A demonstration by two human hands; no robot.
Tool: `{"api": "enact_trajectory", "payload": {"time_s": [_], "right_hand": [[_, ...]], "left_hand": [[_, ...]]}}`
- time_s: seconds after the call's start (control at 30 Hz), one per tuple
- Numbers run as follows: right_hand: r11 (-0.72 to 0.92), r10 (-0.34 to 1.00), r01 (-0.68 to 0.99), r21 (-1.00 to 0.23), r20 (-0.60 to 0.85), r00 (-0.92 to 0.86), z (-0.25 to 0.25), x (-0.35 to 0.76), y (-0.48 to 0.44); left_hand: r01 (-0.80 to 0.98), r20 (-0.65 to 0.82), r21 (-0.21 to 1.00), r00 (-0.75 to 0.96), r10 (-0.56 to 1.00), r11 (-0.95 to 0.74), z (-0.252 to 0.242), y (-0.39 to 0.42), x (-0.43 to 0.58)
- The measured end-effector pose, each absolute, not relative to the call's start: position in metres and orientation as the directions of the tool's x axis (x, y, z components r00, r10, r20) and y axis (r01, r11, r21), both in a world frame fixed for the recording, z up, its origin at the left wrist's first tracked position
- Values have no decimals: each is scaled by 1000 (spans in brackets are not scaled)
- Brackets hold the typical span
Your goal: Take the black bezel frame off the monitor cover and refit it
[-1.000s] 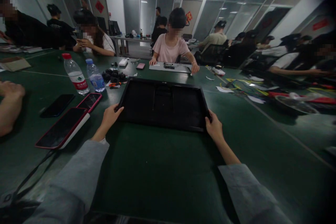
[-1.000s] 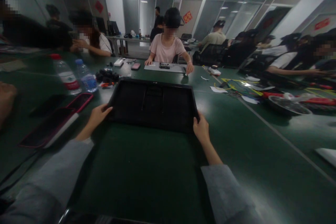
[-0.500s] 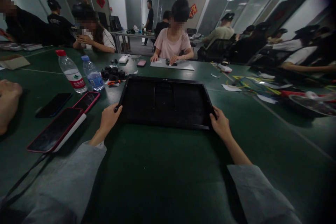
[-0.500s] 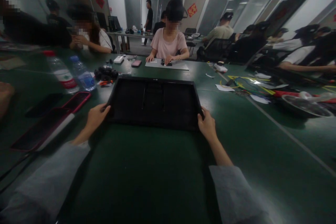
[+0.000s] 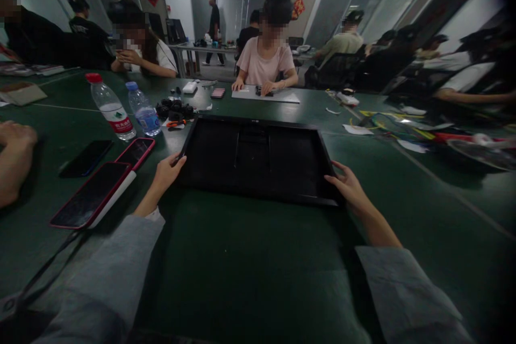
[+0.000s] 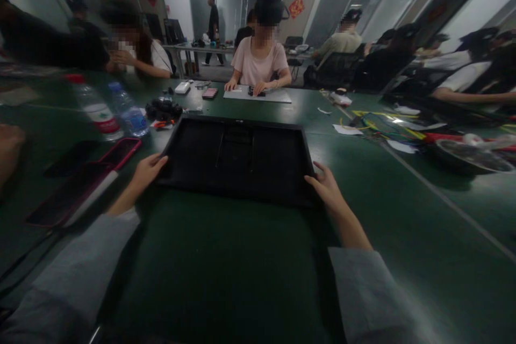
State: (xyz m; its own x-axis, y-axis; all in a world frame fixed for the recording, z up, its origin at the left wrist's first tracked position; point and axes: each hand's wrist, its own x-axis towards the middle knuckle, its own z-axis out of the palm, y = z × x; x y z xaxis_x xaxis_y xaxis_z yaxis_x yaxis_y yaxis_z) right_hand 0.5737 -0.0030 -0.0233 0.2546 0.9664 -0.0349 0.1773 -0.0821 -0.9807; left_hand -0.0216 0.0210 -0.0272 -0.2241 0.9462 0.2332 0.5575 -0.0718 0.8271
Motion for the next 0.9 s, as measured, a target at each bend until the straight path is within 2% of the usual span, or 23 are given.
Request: {"api": "enact_trajectory", "payload": {"time_s": [0.1, 0.3, 0.47, 0.57, 0.77, 0.9], "right_hand": [[-139, 958, 167, -976, -90, 271, -13, 573, -14], [-40, 953, 257, -966, 40, 300, -32, 572, -7], [23, 934, 231, -973, 103, 343, -41, 574, 2], [59, 922, 182, -982, 124, 367, -41, 572, 2], [99, 867, 155, -983, 161, 472, -36, 575, -3], [97, 760, 204, -974, 205, 616, -29, 590, -9]], "left_hand": [[606, 243, 789, -159, 957, -99, -25, 19, -23], [702, 267, 704, -118, 956, -110, -23, 13, -16], [737, 299, 669, -140, 944, -102, -19, 10, -10], [736, 341, 669, -180, 923, -104, -17, 12, -11], [611, 375, 788, -375, 848, -77, -22, 18, -24], [671, 372, 741, -430, 823, 16, -20, 14, -33]]}}
